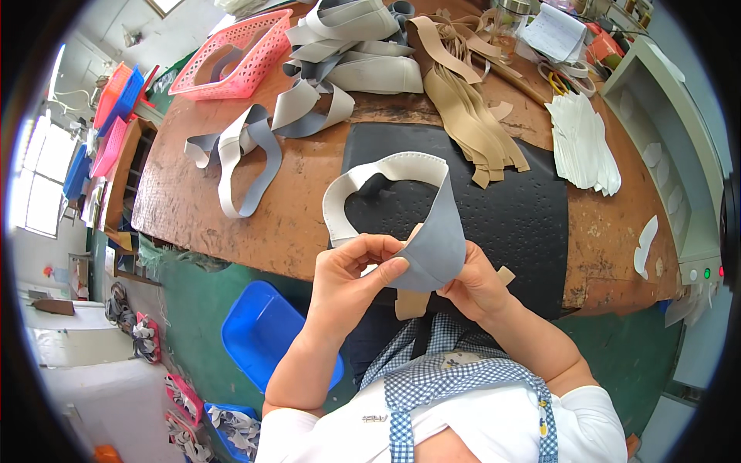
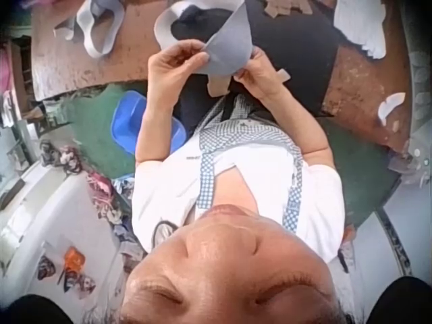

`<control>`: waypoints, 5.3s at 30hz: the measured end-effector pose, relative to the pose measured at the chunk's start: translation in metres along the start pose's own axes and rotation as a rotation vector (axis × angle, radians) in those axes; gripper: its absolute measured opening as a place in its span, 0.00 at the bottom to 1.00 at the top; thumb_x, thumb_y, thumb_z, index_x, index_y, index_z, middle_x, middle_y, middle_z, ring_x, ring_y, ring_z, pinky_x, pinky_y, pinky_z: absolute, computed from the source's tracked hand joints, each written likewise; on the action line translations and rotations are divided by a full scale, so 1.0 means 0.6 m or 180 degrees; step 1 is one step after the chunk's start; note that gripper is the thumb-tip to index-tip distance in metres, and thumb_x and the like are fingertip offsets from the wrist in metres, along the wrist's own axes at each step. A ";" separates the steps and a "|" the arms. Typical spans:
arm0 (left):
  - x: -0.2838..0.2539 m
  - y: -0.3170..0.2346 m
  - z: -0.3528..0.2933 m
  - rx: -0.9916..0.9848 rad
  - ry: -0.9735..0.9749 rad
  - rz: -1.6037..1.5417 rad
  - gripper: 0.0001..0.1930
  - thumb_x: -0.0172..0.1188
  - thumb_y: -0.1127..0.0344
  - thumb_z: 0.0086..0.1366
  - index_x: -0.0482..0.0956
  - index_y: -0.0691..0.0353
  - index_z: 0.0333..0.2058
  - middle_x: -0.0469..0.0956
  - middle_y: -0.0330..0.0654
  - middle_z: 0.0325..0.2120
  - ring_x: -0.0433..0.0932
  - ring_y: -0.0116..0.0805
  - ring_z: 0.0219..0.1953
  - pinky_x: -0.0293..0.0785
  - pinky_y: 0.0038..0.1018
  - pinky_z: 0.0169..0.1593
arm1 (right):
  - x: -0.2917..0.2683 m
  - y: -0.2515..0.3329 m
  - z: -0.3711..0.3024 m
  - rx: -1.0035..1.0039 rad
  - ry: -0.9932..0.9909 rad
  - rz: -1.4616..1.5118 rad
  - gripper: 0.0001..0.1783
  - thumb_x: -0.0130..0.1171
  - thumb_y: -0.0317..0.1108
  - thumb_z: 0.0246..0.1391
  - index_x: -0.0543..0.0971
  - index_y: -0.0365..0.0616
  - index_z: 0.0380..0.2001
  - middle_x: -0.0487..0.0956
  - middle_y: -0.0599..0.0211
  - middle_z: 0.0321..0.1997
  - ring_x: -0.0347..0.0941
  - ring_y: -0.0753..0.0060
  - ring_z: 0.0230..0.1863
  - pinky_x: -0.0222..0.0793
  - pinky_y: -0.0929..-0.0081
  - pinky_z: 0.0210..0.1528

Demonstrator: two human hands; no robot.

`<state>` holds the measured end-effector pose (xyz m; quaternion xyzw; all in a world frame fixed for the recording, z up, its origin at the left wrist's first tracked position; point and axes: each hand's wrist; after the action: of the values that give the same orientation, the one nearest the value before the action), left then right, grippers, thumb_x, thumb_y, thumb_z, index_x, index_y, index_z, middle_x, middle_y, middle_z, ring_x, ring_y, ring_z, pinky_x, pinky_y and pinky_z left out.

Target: Manually aligning shoe upper components and feeding them into a gluing or heat-press machine.

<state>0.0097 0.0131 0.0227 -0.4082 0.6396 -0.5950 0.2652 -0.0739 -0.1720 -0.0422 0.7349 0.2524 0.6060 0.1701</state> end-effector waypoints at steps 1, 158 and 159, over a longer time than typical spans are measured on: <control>-0.003 0.001 0.000 0.0001 -0.0012 0.0000 0.11 0.68 0.78 0.60 0.82 0.72 0.42 0.82 0.39 0.37 0.79 0.24 0.39 0.77 0.19 0.46 | 0.014 0.008 -0.002 -0.0040 -0.0034 -0.0158 0.14 0.66 0.28 0.57 0.79 0.43 0.46 0.81 0.70 0.41 0.78 0.81 0.38 0.76 0.84 0.35; 0.054 0.054 -0.047 0.0008 -0.0659 0.0988 0.08 0.66 0.69 0.64 0.84 0.70 0.34 0.84 0.39 0.21 0.80 0.18 0.25 0.75 0.16 0.29 | 0.053 0.031 0.018 -0.0602 -0.0384 -0.0701 0.07 0.63 0.24 0.55 0.75 0.46 0.33 0.83 0.57 0.40 0.83 0.64 0.43 0.80 0.65 0.49; 0.054 0.050 -0.048 0.0003 -0.0661 0.0987 0.08 0.66 0.69 0.64 0.84 0.70 0.34 0.84 0.39 0.21 0.80 0.18 0.25 0.75 0.16 0.29 | 0.050 0.031 0.020 -0.0619 -0.0362 -0.0690 0.07 0.63 0.23 0.55 0.75 0.46 0.33 0.83 0.56 0.40 0.83 0.63 0.43 0.80 0.64 0.50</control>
<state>-0.0370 0.0004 0.0021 -0.3638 0.6637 -0.5021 0.4184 -0.0548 -0.1688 -0.0102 0.7165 0.2604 0.5631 0.3190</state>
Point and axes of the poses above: each hand's wrist, its own z-axis towards the middle knuckle, its own x-axis out of the palm, y = z × x
